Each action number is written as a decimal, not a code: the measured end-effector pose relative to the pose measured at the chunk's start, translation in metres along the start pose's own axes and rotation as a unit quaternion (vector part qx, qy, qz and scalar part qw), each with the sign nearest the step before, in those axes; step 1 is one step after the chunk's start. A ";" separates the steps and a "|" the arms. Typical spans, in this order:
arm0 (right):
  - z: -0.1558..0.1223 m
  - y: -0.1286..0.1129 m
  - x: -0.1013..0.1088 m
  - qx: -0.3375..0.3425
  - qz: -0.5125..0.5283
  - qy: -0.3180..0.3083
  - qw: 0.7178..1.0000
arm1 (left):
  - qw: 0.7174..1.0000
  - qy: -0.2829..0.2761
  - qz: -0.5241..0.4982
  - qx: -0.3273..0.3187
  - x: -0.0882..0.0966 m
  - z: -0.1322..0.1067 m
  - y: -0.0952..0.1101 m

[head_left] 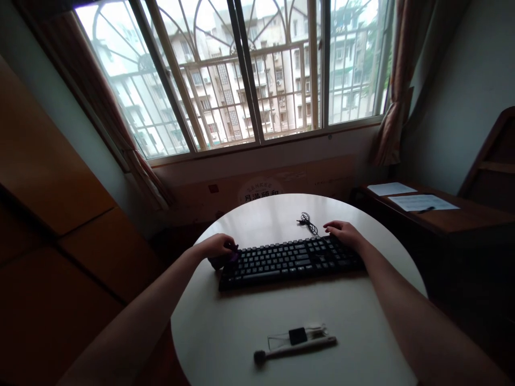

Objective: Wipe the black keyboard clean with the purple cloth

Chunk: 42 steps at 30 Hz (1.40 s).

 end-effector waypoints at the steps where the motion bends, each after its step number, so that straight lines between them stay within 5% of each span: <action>1: 0.000 0.000 0.000 0.000 -0.001 0.000 1.000 | 1.000 0.005 0.005 -0.014 0.002 -0.001 0.005; 9: -0.002 -0.003 0.001 -0.003 -0.001 0.001 1.000 | 0.990 0.042 0.098 -0.090 0.012 -0.011 0.040; 22: -0.001 0.000 0.001 -0.001 0.004 0.009 1.000 | 0.971 0.025 0.213 -0.108 0.002 0.002 0.043; 26: 0.001 0.002 0.000 -0.002 0.006 0.007 1.000 | 0.978 0.077 0.173 -0.083 0.012 0.004 0.038; 30: 0.003 0.003 0.000 0.005 0.012 0.008 1.000 | 0.989 0.125 -0.019 -0.070 0.035 0.007 0.044; 33: 0.003 0.004 0.000 0.004 0.015 0.007 1.000 | 0.978 0.074 -0.176 -0.088 0.039 0.012 0.064; 35: 0.003 0.003 0.000 0.003 0.015 0.009 1.000 | 0.976 0.041 -0.192 -0.098 0.036 0.016 0.078; 42: 0.002 0.002 -0.001 0.005 0.018 0.006 1.000 | 0.997 -0.043 0.010 -0.059 -0.008 0.036 0.078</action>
Point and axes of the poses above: each hand's wrist, its own z-axis towards the middle knuckle, its own x-axis out of the back of the hand, y = z × x, the point moved 7 cm from there along z, towards the middle knuckle, and after that the axes turned 1 degree about x, right-handed, at the moved point
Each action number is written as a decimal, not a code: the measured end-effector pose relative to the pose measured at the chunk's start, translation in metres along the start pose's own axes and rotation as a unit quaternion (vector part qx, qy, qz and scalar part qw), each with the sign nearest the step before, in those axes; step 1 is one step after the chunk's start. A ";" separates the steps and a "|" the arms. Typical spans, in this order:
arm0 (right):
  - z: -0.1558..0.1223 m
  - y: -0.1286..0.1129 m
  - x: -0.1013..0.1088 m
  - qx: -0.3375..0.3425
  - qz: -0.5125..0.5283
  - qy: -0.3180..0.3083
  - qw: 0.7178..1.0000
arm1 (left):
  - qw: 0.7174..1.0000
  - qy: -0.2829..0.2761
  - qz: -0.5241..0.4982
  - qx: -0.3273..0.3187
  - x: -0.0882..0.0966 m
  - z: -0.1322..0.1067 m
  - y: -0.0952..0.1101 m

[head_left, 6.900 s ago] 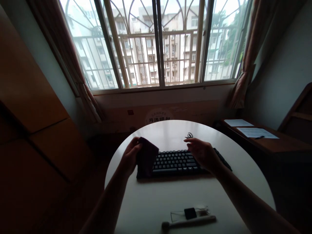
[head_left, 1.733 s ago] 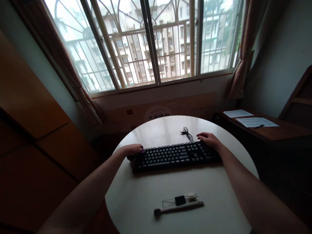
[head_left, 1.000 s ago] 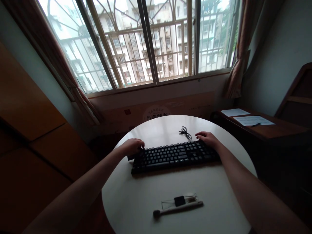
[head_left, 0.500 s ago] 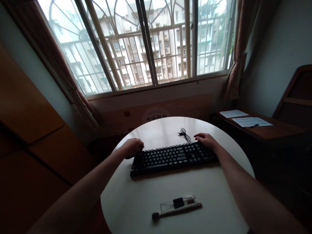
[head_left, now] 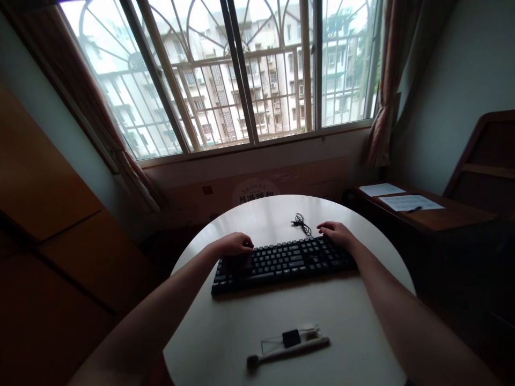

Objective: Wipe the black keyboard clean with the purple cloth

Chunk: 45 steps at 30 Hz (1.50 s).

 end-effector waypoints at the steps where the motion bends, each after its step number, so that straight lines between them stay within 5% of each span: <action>1: 0.001 0.000 0.000 -0.001 0.000 -0.001 1.000 | 1.000 -0.016 0.005 0.015 -0.006 0.002 -0.004; 12: 0.001 0.001 0.000 -0.003 -0.013 -0.002 1.000 | 0.994 -0.073 0.005 0.078 -0.015 0.001 -0.013; 26: -0.001 -0.002 0.000 -0.006 -0.009 -0.005 1.000 | 0.993 -0.028 0.035 0.111 -0.019 0.008 0.000; 36: 0.001 -0.003 -0.002 -0.002 -0.001 -0.010 1.000 | 0.998 0.044 -0.020 -0.027 -0.001 0.000 0.000; 45: 0.001 0.001 -0.001 0.001 -0.004 -0.001 1.000 | 0.994 0.032 -0.052 -0.087 -0.001 0.001 0.005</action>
Point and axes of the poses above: each hand's wrist, its own z-axis towards the middle knuckle, its own x-axis out of the back of the hand, y = z × x, the point moved 7 cm from there along z, towards the middle knuckle, and after that the axes turned 1 degree about x, right-handed, at the moved point
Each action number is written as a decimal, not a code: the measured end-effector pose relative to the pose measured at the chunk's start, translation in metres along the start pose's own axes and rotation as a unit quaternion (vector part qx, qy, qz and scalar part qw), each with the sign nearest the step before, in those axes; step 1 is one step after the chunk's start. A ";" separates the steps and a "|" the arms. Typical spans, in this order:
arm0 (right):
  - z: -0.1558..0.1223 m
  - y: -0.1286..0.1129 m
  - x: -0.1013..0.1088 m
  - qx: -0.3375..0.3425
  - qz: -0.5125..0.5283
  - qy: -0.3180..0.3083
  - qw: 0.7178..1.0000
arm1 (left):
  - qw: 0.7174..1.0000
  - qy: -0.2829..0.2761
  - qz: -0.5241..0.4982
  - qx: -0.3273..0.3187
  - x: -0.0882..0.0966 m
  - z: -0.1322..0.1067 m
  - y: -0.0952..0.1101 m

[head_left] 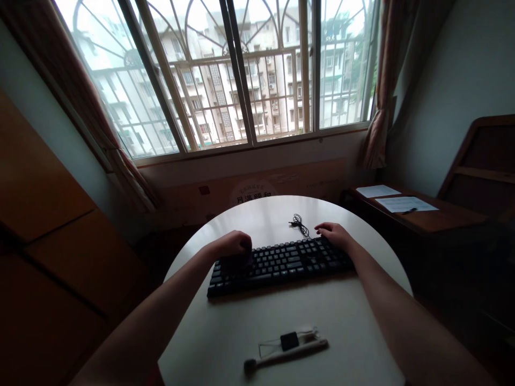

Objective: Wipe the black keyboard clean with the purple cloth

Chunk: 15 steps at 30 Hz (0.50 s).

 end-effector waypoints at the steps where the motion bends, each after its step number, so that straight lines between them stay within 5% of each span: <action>1: 0.000 0.000 0.000 0.001 0.000 -0.001 1.000 | 1.000 0.008 0.005 -0.001 0.000 0.002 -0.001; 15: -0.002 -0.003 0.000 -0.002 -0.001 -0.003 1.000 | 0.993 -0.027 -0.024 0.116 -0.011 0.012 -0.026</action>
Point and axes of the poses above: each hand's wrist, its own z-axis towards the middle knuckle, its own x-axis out of the back of the hand, y = z × x, the point moved 7 cm from there along z, towards the middle knuckle, and after that the axes turned 1 degree about x, right-handed, at the moved point
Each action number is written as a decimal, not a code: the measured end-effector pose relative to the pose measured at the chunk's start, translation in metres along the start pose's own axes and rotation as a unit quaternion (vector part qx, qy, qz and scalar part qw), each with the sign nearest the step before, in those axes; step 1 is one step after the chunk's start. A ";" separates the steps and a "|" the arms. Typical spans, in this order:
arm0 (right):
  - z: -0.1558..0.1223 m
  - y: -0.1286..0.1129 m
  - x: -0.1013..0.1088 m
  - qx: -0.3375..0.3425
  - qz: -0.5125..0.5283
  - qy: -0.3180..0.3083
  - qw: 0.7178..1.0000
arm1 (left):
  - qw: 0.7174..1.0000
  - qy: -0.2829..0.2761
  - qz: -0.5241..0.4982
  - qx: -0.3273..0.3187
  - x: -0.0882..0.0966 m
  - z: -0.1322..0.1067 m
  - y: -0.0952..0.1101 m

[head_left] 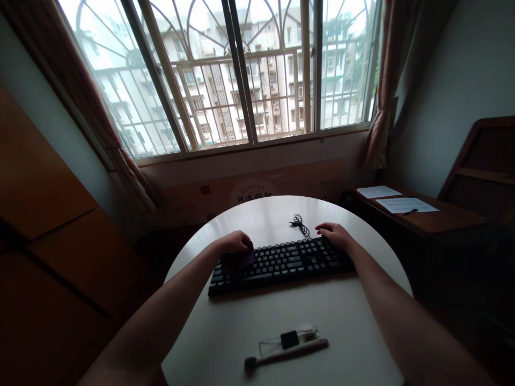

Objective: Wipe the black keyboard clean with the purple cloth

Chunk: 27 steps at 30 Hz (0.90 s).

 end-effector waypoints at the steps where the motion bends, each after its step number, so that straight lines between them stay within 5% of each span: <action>1: 0.000 0.000 0.000 0.001 0.001 0.000 1.000 | 1.000 0.003 0.006 0.007 0.001 0.000 0.001; 10: 0.004 0.003 -0.003 -0.001 0.011 -0.001 1.000 | 0.997 0.038 -0.029 -0.066 0.018 -0.006 0.035; 17: 0.004 0.003 -0.003 0.000 0.006 0.000 1.000 | 0.989 0.039 -0.008 -0.143 -0.005 0.017 0.079; 27: 0.006 0.004 -0.002 0.009 -0.014 -0.001 1.000 | 0.995 0.009 -0.040 -0.088 -0.024 0.037 0.065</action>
Point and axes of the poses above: each hand's wrist, its own z-axis towards the middle knuckle, its own x-axis out of the back of the hand, y = z × x, the point moved 7 cm from there along z, towards the middle knuckle, and after that the axes turned 1 degree about x, right-handed, at the moved point
